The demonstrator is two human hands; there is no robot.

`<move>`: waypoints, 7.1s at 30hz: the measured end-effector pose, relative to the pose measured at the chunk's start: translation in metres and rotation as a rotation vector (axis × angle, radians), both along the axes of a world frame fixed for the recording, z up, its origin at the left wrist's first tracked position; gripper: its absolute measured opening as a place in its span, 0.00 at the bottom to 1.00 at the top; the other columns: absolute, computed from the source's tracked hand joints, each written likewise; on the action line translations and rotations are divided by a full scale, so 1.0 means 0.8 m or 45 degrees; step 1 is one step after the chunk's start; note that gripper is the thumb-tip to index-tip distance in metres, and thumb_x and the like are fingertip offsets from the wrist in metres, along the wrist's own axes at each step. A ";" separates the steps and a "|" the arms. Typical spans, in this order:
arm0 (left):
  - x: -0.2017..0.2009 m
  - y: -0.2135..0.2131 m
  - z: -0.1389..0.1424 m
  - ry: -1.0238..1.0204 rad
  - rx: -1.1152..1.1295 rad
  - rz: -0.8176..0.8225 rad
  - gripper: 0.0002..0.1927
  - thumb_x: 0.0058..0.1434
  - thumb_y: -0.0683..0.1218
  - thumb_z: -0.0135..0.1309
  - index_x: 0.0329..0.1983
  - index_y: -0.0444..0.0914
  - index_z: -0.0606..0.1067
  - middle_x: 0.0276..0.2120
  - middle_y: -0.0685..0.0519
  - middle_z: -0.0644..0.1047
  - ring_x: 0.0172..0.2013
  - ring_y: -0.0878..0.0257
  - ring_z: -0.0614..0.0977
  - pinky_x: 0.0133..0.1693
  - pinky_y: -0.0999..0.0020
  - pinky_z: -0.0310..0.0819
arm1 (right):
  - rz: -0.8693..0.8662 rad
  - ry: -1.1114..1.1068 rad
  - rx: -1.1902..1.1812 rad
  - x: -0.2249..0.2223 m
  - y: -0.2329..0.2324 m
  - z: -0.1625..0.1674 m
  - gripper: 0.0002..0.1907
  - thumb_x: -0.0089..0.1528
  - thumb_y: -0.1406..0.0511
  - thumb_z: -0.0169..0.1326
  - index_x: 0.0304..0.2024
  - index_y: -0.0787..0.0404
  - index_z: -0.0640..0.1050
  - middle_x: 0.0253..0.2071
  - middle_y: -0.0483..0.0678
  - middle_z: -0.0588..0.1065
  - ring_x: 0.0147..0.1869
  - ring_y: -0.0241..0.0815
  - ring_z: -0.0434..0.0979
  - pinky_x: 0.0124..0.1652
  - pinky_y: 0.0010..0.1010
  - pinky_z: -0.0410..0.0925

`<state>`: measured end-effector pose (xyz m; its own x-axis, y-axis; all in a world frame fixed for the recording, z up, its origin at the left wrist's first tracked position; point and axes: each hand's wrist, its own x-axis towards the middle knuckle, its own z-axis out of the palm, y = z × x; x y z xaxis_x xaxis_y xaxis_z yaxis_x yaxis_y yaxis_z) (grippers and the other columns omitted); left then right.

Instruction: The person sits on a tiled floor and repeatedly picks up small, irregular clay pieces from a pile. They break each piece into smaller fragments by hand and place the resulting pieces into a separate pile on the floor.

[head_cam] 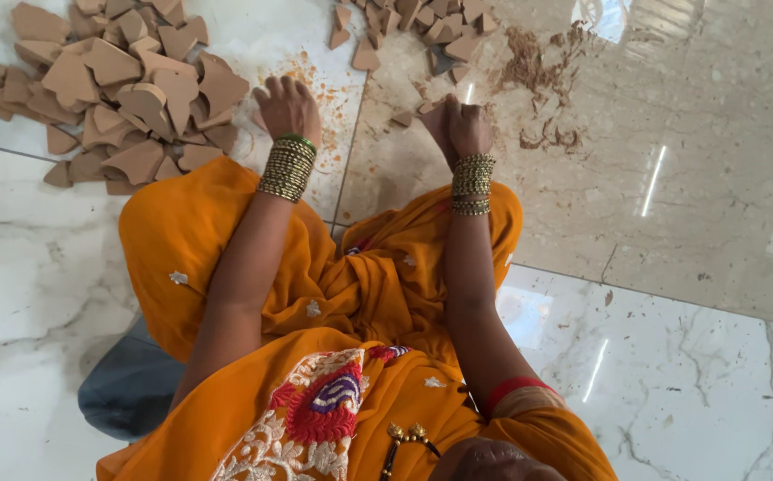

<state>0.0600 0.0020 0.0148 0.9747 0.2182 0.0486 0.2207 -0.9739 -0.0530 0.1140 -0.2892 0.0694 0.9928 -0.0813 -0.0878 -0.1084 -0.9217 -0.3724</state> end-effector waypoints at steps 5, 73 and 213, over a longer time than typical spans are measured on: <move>-0.003 -0.032 -0.012 -0.053 -0.250 -0.171 0.12 0.67 0.48 0.50 0.45 0.40 0.80 0.50 0.47 0.77 0.57 0.48 0.72 0.55 0.44 0.64 | 0.500 -0.122 0.112 -0.006 0.040 -0.020 0.19 0.61 0.51 0.57 0.49 0.53 0.81 0.41 0.56 0.82 0.39 0.55 0.83 0.38 0.45 0.75; -0.001 -0.074 -0.005 -0.278 -3.090 0.368 0.13 0.61 0.38 0.63 0.49 0.29 0.80 0.35 0.47 0.84 0.29 0.66 0.84 0.34 0.74 0.84 | -0.067 0.176 1.933 -0.038 0.121 -0.044 0.11 0.71 0.59 0.52 0.39 0.59 0.78 0.23 0.38 0.72 0.20 0.26 0.65 0.19 0.20 0.59; 0.007 -0.012 -0.008 0.349 -0.309 -0.043 0.09 0.63 0.50 0.55 0.39 0.43 0.83 0.41 0.51 0.82 0.49 0.51 0.79 0.54 0.41 0.64 | 0.567 0.191 0.418 -0.053 0.127 -0.047 0.26 0.70 0.51 0.48 0.31 0.65 0.82 0.30 0.62 0.78 0.37 0.61 0.79 0.39 0.49 0.70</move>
